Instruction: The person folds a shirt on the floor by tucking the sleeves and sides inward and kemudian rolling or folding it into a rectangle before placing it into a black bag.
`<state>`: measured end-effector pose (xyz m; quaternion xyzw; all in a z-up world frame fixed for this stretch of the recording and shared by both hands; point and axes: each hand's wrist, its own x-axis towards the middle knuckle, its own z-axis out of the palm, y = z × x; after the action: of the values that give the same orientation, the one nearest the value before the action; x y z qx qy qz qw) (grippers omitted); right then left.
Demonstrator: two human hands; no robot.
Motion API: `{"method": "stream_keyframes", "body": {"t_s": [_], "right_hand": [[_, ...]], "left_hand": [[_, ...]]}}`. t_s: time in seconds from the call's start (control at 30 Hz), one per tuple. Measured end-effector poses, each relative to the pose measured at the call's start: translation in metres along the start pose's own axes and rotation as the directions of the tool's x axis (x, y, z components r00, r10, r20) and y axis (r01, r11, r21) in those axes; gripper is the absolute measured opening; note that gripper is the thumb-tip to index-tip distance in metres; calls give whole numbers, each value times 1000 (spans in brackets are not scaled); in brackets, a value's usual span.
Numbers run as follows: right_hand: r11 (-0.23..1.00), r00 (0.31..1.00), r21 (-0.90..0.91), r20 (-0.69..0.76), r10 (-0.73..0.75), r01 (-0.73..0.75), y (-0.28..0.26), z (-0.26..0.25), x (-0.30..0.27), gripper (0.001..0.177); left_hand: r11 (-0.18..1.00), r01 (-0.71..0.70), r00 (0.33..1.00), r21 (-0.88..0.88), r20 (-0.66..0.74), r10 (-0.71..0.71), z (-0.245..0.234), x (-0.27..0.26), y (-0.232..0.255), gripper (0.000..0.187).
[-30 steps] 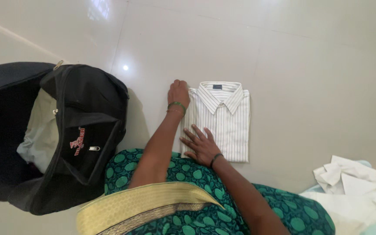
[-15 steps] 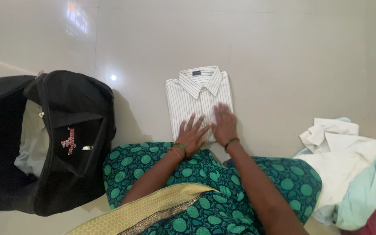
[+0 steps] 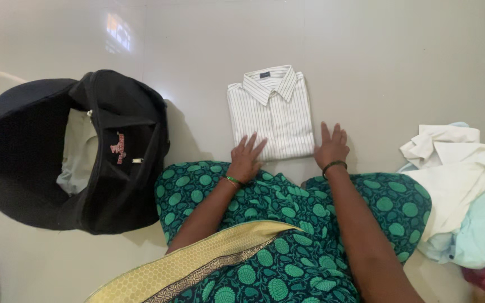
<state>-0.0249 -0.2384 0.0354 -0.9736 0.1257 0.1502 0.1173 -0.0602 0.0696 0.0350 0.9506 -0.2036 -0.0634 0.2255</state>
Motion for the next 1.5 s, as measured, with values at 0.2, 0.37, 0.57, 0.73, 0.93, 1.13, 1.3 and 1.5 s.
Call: {"method": "stream_keyframes", "body": {"t_s": [0.2,0.37,0.57,0.73,0.93,1.13,1.3,1.5], "right_hand": [[932,944,-157,11,-329,326,-21,23,-9,84],[934,938,-212,258,-232,289,-26,19,-26,91],[986,979,-166,199,52,-19,-3,12,-19,81],[964,966,-68,8,-259,259,-22,21,-34,92],[941,918,-246,375,-131,235,-35,13,-41,95],[957,912,-197,392,-121,212,-37,11,-43,96],[953,908,-197,396,-138,231,-37,6,-40,83],[936,920,-157,295,-260,315,-40,2,-46,90]], "left_hand": [[986,-148,988,80,-41,152,-13,-11,9,83],[969,-121,921,214,388,30,-15,-16,28,75],[984,-102,978,149,196,72,13,-21,6,61],[998,-40,994,46,100,35,19,-26,-2,53],[999,-1,1000,36,26,0,10,-36,6,45],[992,-45,998,114,-27,48,9,-34,11,41],[989,40,999,140,-34,-35,3,-36,19,35],[957,65,996,284,-69,-47,0,-31,25,56]]}}
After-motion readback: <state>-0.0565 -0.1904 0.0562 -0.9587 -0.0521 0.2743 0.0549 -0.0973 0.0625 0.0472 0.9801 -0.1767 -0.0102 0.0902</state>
